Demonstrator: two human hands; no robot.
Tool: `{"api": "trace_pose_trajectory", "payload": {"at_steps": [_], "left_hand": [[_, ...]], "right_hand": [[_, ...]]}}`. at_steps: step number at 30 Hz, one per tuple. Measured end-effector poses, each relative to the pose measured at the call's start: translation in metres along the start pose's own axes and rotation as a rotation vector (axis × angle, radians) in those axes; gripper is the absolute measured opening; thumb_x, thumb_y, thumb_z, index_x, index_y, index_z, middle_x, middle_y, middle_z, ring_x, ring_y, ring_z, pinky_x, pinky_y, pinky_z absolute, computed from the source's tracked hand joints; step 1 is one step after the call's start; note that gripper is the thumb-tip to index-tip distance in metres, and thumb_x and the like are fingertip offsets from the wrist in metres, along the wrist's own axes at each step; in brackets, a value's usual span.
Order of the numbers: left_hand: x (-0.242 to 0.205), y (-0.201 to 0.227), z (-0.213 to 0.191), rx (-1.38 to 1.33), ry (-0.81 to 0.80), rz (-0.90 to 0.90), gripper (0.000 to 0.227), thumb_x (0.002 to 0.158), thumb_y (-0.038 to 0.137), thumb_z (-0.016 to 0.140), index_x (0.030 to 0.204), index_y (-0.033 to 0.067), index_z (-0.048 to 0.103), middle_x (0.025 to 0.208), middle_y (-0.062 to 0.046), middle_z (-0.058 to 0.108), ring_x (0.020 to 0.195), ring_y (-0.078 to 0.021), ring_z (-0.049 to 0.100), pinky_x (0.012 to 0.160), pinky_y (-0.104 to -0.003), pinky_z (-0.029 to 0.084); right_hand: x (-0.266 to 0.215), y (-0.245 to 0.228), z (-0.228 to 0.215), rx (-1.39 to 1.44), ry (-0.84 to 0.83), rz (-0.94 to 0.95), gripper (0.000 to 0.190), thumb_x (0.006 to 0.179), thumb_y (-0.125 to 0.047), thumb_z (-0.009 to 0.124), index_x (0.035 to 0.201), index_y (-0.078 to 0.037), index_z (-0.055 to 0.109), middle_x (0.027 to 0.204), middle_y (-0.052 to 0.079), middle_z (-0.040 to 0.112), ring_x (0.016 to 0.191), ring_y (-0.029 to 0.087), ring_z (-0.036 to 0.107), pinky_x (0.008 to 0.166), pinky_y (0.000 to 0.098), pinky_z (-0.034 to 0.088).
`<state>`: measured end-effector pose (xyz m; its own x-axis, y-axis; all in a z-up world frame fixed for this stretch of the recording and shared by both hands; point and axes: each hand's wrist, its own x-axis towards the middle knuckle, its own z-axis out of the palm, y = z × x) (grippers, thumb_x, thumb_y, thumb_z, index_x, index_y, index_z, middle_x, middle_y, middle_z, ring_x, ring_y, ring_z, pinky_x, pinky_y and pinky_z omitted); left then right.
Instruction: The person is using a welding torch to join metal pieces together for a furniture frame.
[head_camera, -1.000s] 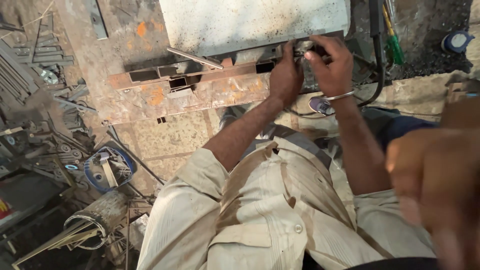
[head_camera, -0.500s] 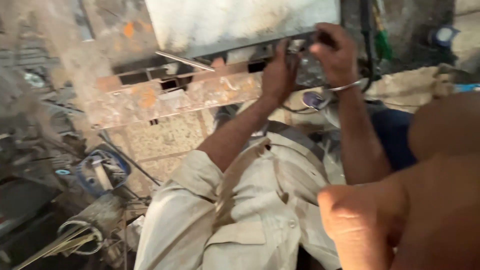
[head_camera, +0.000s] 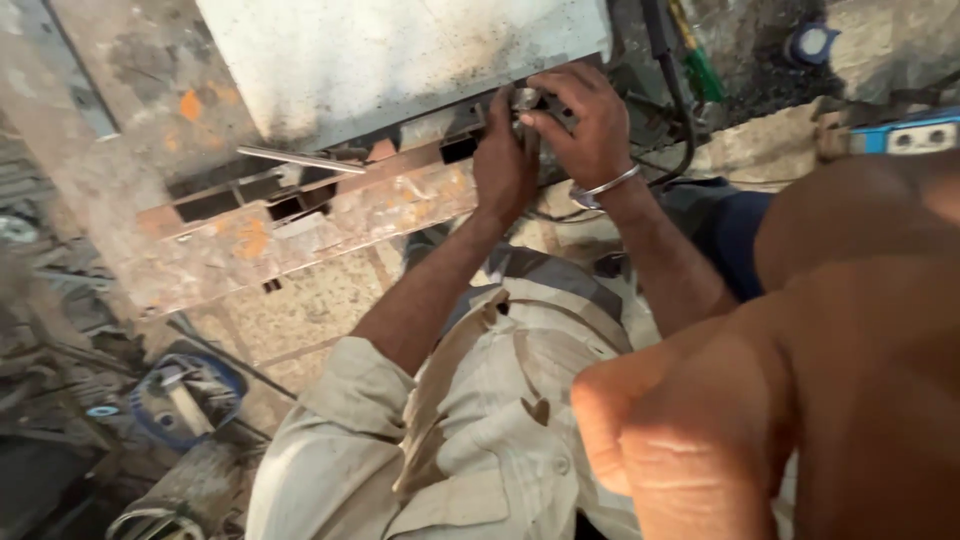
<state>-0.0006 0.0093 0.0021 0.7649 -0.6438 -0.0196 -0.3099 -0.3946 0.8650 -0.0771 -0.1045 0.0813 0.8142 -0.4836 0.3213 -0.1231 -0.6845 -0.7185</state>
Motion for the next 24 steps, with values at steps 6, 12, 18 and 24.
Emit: {"api": "trace_pose_trajectory", "payload": {"at_steps": [6, 12, 18, 24], "left_hand": [[0.002, -0.003, 0.001, 0.018, -0.078, -0.088, 0.062, 0.103, 0.027, 0.062, 0.154, 0.0063, 0.033, 0.114, -0.025, 0.073, 0.088, -0.0427, 0.074, 0.076, -0.051, 0.059], [0.003, -0.008, 0.007, 0.026, -0.022, 0.019, 0.065, 0.098, 0.024, 0.064, 0.151, 0.0045, 0.031, 0.119, -0.028, 0.07, 0.087, -0.0435, 0.074, 0.073, -0.051, 0.06], [0.001, -0.01, 0.007, 0.014, -0.054, -0.046, 0.061, 0.101, 0.024, 0.063, 0.152, 0.0063, 0.032, 0.116, -0.026, 0.072, 0.088, -0.0408, 0.076, 0.076, -0.049, 0.061], [0.002, 0.003, 0.004, 0.04, -0.028, -0.043, 0.064, 0.099, 0.027, 0.063, 0.153, 0.0089, 0.034, 0.11, -0.024, 0.074, 0.088, -0.0423, 0.074, 0.074, -0.05, 0.059]], "right_hand": [[-0.004, 0.012, -0.007, 0.09, -0.08, -0.051, 0.043, 0.096, -0.02, 0.086, 0.133, -0.004, 0.068, 0.129, 0.016, 0.067, 0.119, 0.037, 0.066, 0.101, 0.0436, 0.054], [-0.007, 0.004, -0.009, 0.145, -0.09, 0.107, 0.048, 0.093, -0.015, 0.083, 0.137, -0.004, 0.067, 0.128, 0.016, 0.068, 0.116, 0.033, 0.069, 0.1, 0.0407, 0.055], [-0.012, 0.008, 0.004, 0.057, 0.008, 0.059, 0.04, 0.094, -0.014, 0.087, 0.13, -0.005, 0.071, 0.123, 0.016, 0.071, 0.114, 0.035, 0.069, 0.097, 0.0412, 0.055], [-0.005, 0.03, -0.014, 0.275, -0.14, 0.192, 0.047, 0.089, -0.017, 0.084, 0.131, -0.005, 0.067, 0.126, 0.013, 0.066, 0.11, 0.025, 0.07, 0.086, 0.0358, 0.059]]}}
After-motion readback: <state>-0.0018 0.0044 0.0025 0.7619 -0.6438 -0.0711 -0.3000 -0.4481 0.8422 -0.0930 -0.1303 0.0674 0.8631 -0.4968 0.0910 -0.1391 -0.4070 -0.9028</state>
